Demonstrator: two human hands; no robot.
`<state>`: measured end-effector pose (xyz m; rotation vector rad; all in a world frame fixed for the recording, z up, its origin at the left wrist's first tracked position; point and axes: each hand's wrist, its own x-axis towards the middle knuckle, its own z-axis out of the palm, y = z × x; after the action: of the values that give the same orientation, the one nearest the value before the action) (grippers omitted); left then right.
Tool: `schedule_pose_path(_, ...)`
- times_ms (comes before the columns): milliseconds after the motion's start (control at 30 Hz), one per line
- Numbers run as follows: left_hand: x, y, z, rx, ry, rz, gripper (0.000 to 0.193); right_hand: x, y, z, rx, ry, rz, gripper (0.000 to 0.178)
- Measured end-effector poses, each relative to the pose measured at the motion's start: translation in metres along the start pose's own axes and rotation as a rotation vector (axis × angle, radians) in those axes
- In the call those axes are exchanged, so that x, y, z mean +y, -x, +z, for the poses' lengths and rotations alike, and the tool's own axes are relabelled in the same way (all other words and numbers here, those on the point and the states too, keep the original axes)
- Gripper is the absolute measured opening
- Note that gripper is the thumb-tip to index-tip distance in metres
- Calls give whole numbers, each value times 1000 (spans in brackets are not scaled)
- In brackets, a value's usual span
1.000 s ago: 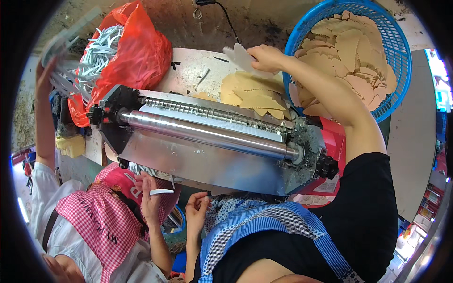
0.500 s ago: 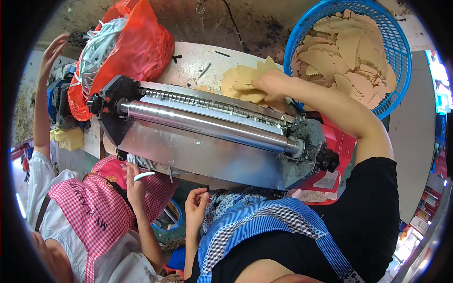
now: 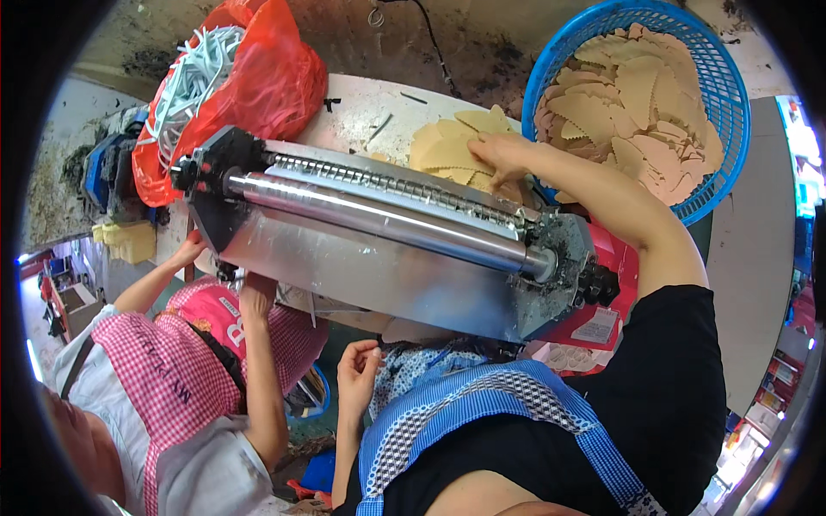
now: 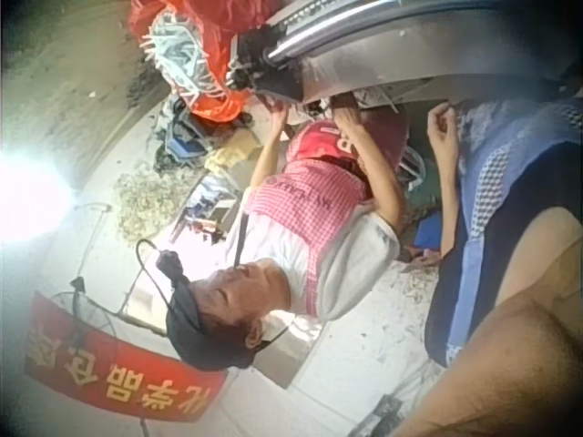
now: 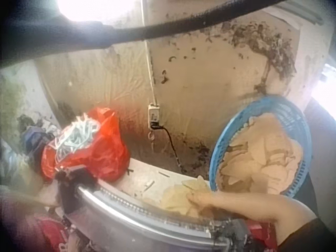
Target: The person takes cut pieces from a workstation, sorts and aligns them by hand into stacks, and secures the bundles with rubber bands.
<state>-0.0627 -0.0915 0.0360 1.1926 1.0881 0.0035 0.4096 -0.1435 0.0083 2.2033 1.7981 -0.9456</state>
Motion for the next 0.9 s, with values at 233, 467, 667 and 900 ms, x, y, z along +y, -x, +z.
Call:
schedule_pose_path(233, -5, -38, -1, -56, -515, 329, 33, 13, 60, -41, 506, -175, -77, 16)
schedule_pose_path(467, -31, -84, 25, -98, -1037, 690, 55, -98, 224, -84, 1105, -655, 164, 23)
schedule_pose_path(667, -47, -90, 17, 46, -898, 708, 66, -198, 282, -7, 1029, -658, -115, 18)
schedule_pose_path(900, -35, -110, 26, 50, -1060, 634, 66, -264, 245, 132, 342, -1043, 15, 21)
